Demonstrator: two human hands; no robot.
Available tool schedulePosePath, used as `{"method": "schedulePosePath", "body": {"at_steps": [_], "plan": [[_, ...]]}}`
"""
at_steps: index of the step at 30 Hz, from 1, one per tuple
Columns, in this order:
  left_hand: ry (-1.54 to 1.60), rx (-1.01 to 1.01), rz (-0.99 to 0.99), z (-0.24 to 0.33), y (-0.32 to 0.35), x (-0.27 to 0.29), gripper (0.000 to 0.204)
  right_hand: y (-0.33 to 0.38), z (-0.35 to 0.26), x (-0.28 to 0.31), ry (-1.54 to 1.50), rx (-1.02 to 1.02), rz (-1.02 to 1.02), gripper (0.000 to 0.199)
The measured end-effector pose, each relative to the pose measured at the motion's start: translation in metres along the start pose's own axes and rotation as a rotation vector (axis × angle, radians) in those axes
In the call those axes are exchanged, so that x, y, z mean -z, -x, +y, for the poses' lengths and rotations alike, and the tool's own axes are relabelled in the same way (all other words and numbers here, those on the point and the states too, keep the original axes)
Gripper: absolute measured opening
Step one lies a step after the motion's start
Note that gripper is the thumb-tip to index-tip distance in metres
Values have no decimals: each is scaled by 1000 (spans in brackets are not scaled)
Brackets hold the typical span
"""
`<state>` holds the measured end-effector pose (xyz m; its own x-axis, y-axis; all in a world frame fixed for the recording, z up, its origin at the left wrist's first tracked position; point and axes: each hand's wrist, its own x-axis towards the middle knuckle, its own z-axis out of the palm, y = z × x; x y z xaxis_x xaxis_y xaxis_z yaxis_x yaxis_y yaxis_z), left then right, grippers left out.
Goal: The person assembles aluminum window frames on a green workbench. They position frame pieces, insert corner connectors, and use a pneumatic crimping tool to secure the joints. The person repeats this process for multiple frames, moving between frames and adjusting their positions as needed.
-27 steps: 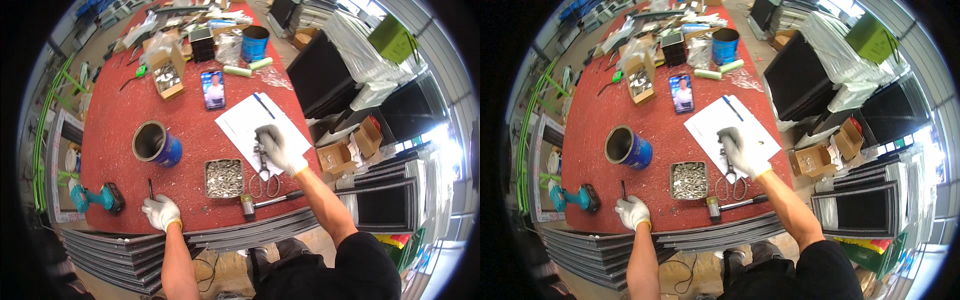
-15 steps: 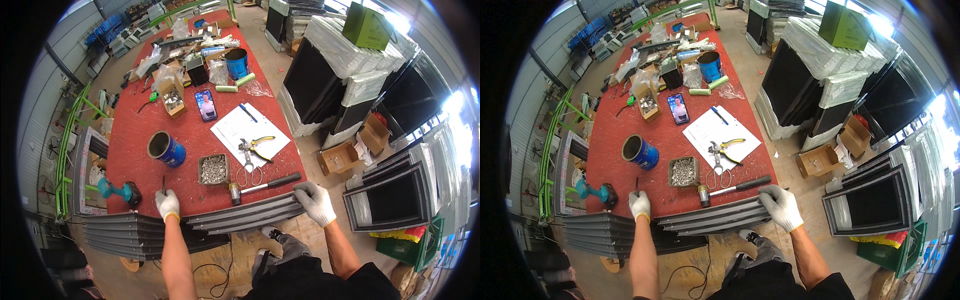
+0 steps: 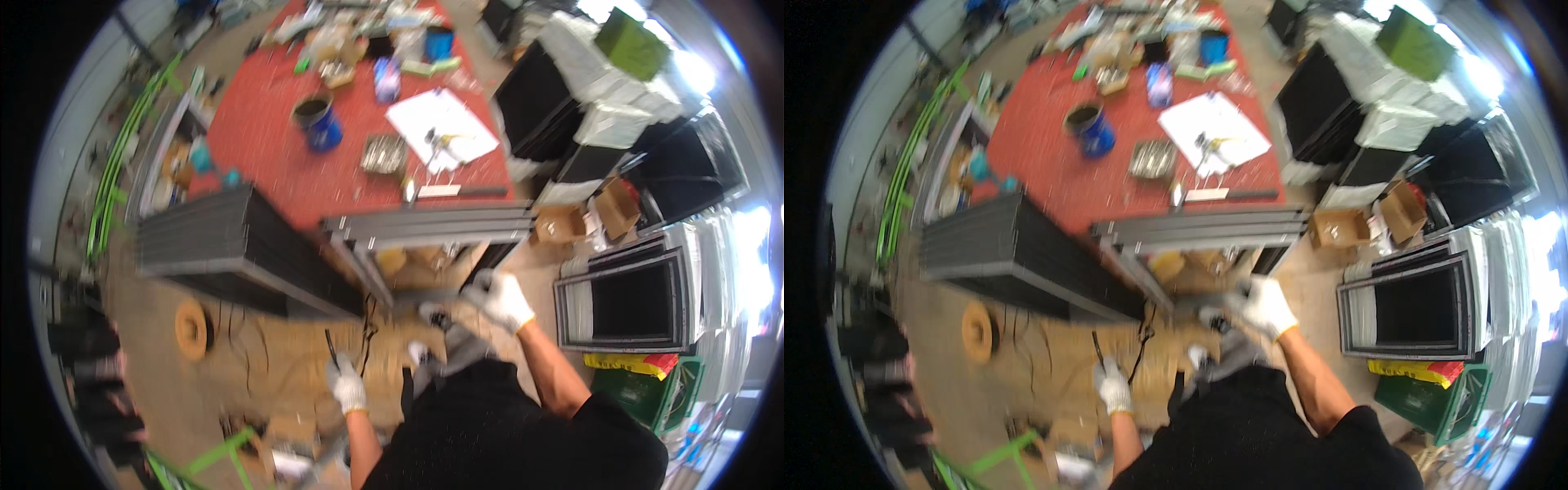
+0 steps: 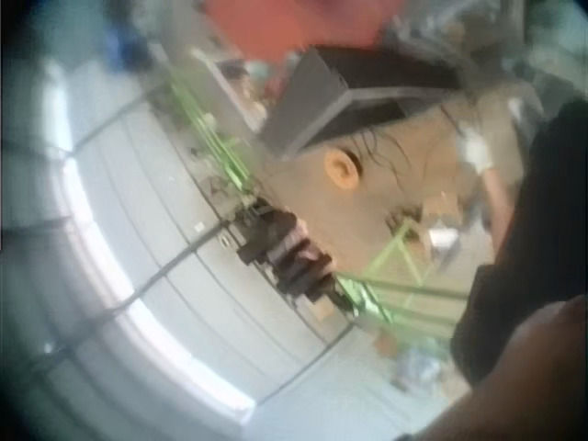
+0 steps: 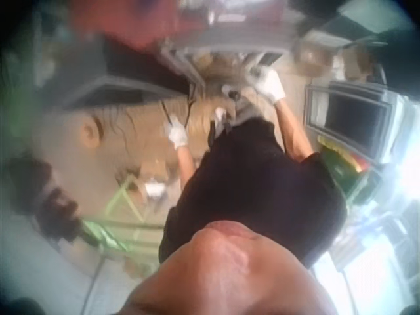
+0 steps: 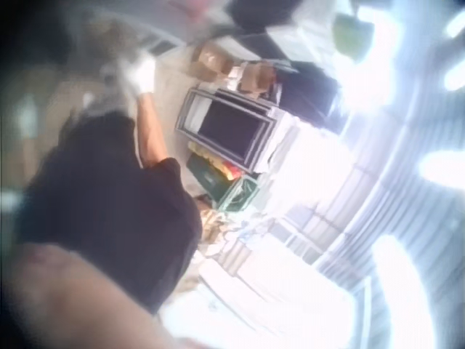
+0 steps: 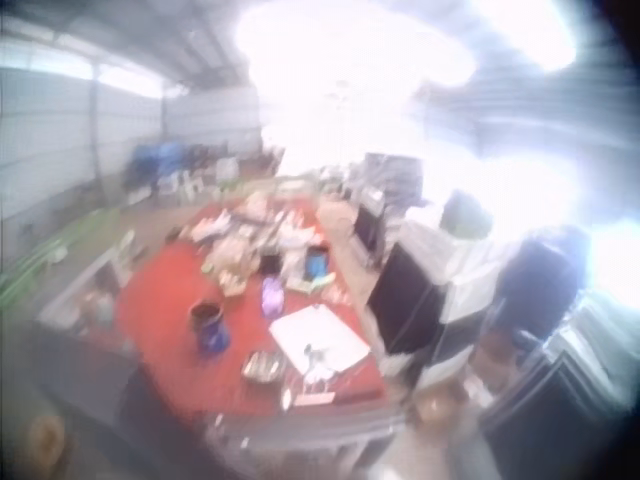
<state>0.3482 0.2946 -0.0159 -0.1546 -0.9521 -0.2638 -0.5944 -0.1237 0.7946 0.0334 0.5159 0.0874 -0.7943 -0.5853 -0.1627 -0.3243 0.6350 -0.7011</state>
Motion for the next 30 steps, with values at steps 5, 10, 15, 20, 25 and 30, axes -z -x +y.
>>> {"method": "schedulePosePath", "body": {"at_steps": [5, 10, 15, 20, 25, 30], "plan": [[255, 436, 213, -123, 73, 56, 45, 17, -3, -13, -29, -26, -90, 27], [362, 371, 252, -153, 108, 86, 72, 33, 4, -11, 65, -55, -178, 28], [480, 483, 109, -120, 76, 65, 57, 49, 47, -2, 196, -6, -196, 40], [587, 378, 15, -56, 85, 32, 35, 95, 103, 21, 219, -64, -248, 38], [749, 172, -12, 20, 117, 23, 32, 114, 133, 36, 4, -139, -281, 31], [929, 39, -38, 99, 189, 20, 33, 116, 174, 52, -15, -19, -433, 33]]}}
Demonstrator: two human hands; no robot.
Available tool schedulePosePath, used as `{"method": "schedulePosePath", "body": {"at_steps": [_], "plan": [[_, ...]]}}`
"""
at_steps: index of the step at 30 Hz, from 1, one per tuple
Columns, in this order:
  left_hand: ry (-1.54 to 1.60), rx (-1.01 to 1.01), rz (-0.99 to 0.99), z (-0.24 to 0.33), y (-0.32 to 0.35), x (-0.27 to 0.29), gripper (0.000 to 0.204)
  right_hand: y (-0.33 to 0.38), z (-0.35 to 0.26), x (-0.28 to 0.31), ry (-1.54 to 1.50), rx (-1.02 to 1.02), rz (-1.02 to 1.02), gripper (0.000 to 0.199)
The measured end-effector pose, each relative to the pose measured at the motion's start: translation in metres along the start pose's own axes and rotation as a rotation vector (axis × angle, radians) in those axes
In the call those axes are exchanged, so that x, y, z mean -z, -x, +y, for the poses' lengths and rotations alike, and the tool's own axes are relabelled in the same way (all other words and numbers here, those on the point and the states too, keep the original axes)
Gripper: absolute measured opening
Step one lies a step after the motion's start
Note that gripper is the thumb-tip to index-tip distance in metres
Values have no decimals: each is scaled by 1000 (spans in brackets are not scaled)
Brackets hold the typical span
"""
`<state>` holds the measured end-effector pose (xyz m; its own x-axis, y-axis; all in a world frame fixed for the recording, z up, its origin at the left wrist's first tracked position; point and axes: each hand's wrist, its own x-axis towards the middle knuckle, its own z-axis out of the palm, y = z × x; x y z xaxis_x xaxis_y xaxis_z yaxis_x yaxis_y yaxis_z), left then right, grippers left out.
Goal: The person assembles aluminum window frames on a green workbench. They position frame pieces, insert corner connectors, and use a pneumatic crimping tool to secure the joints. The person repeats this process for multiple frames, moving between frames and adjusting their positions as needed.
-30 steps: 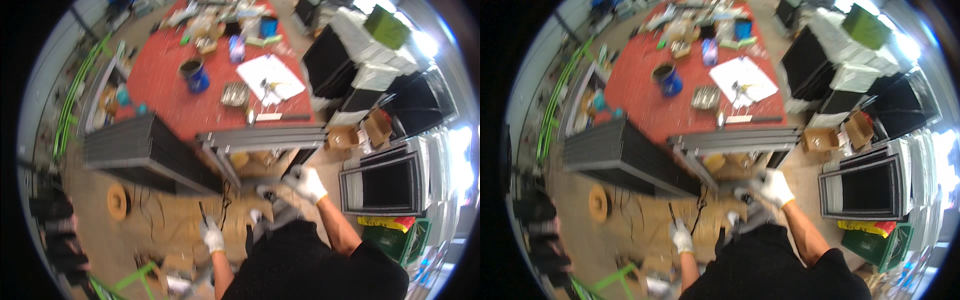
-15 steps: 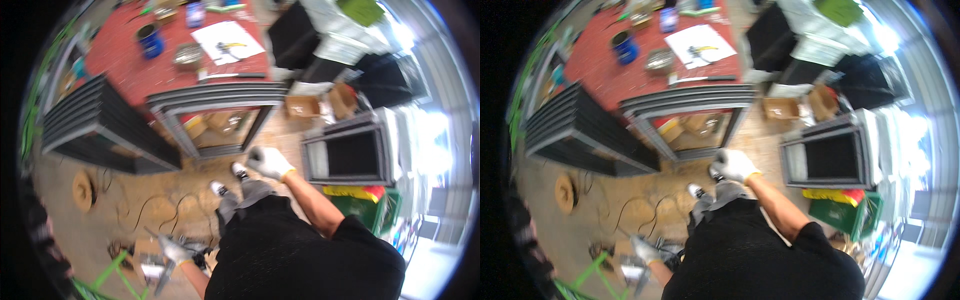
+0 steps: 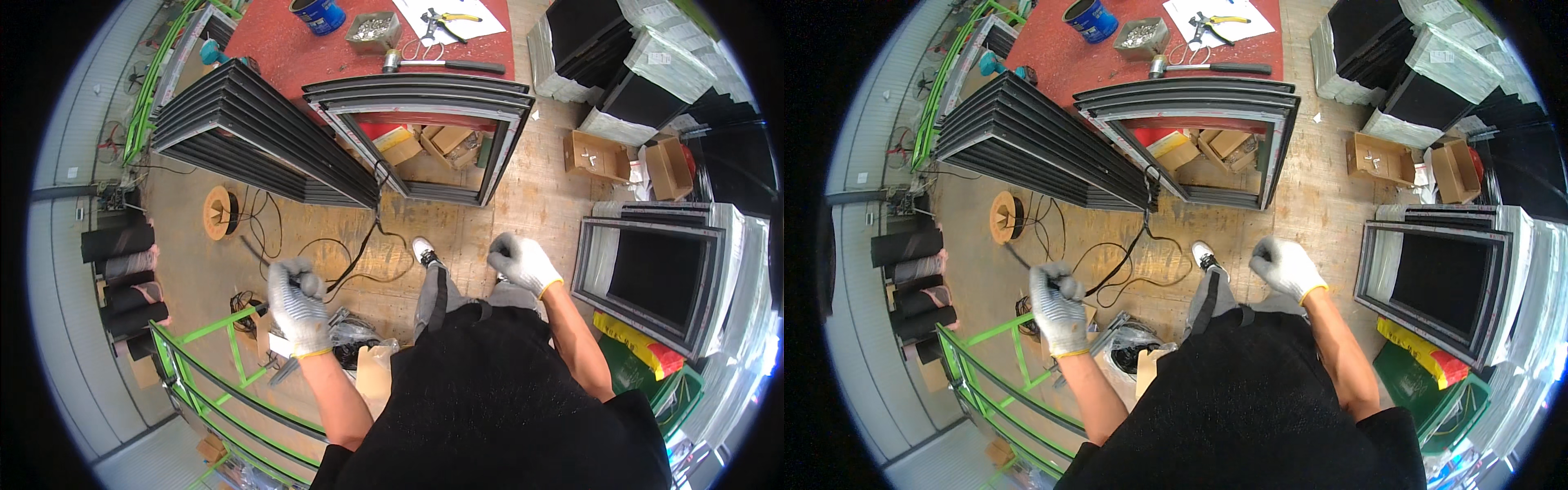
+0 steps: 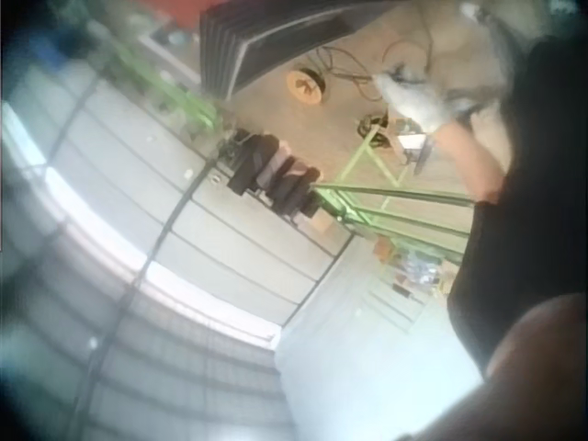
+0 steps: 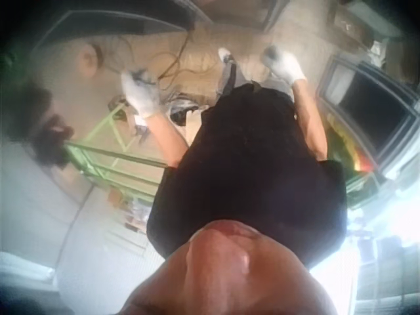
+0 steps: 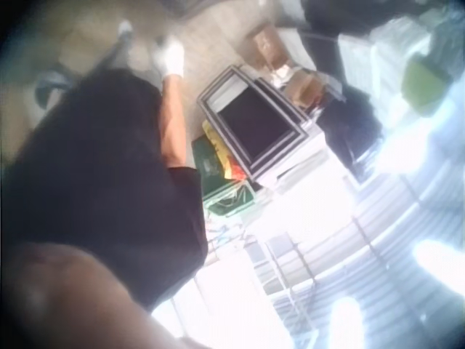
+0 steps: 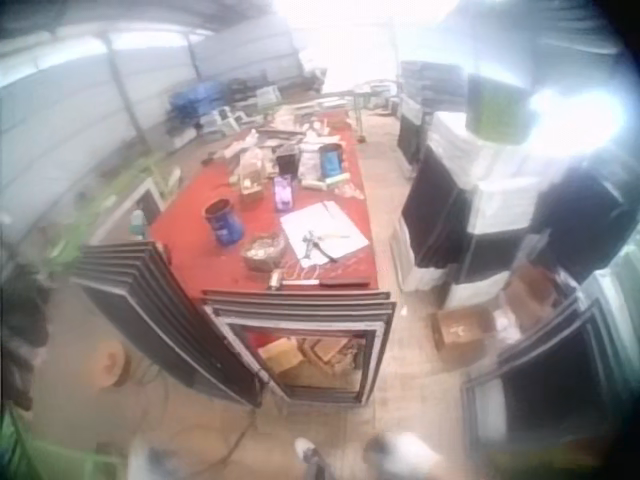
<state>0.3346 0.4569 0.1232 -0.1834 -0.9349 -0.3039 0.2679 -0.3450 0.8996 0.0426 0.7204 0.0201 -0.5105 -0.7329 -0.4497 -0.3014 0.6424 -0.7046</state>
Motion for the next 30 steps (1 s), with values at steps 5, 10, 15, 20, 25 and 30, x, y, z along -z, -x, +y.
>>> {"method": "schedulePosePath", "body": {"at_steps": [5, 10, 15, 20, 25, 30], "plan": [[159, -117, -316, 39, 73, -76, 30, -5, 31, -22, -50, 162, -151, 51], [297, -107, -410, 60, 144, -156, 31, -25, -4, -138, 181, 90, -356, 126], [363, -163, -616, 104, 180, -178, 33, -49, -15, -149, -357, 63, 32, 110], [373, -313, -577, 132, 187, -163, 27, -52, -35, -128, -475, 320, -414, 67], [350, -476, -388, 154, 160, -100, 25, -17, -69, -113, -669, 519, -910, 32], [-11, -760, 569, 200, 72, 61, 37, -14, -71, -22, -805, 279, -909, 22]]}}
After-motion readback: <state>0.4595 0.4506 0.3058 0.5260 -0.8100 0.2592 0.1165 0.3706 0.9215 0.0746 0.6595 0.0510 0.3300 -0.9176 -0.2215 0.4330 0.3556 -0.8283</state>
